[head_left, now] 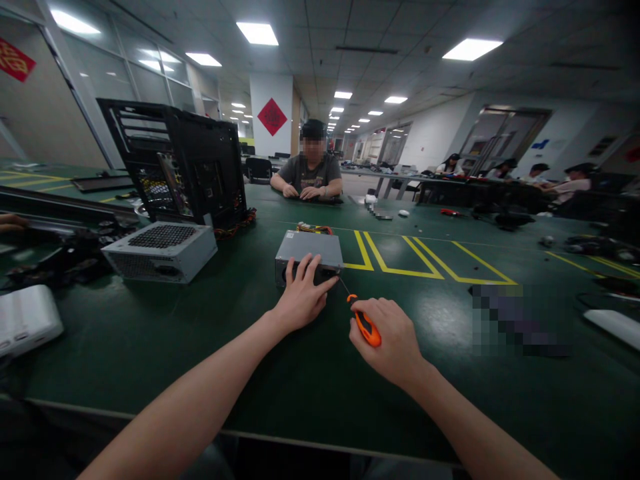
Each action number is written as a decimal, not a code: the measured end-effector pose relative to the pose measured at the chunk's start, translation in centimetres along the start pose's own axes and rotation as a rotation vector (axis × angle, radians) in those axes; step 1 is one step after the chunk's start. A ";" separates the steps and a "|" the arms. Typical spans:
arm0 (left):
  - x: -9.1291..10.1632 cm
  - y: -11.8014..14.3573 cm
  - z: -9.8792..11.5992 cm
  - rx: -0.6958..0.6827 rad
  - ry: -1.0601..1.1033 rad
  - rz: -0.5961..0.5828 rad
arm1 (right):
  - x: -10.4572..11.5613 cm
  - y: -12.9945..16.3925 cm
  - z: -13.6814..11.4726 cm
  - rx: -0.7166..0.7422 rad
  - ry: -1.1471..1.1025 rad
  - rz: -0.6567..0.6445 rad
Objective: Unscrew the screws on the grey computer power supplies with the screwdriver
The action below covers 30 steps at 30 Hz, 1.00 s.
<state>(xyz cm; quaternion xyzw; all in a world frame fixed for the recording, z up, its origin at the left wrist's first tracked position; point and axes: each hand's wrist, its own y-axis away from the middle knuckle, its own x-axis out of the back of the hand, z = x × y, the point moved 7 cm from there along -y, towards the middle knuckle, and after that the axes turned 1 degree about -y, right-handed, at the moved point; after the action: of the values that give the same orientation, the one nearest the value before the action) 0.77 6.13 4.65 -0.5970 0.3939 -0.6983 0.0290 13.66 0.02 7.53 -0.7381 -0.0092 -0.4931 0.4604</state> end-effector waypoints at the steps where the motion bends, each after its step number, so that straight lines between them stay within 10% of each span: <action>1: 0.0 0.0 0.0 0.000 -0.002 0.000 | -0.1 0.0 0.0 -0.003 0.000 -0.017; 30: 0.1 0.0 0.2 0.007 -0.014 -0.004 | 0.0 -0.1 0.1 -0.028 -0.013 0.006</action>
<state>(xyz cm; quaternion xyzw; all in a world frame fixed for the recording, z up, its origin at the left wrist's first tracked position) 0.90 6.04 4.72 -0.6027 0.3898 -0.6955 0.0326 13.70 0.15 7.65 -0.7476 -0.0028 -0.4871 0.4514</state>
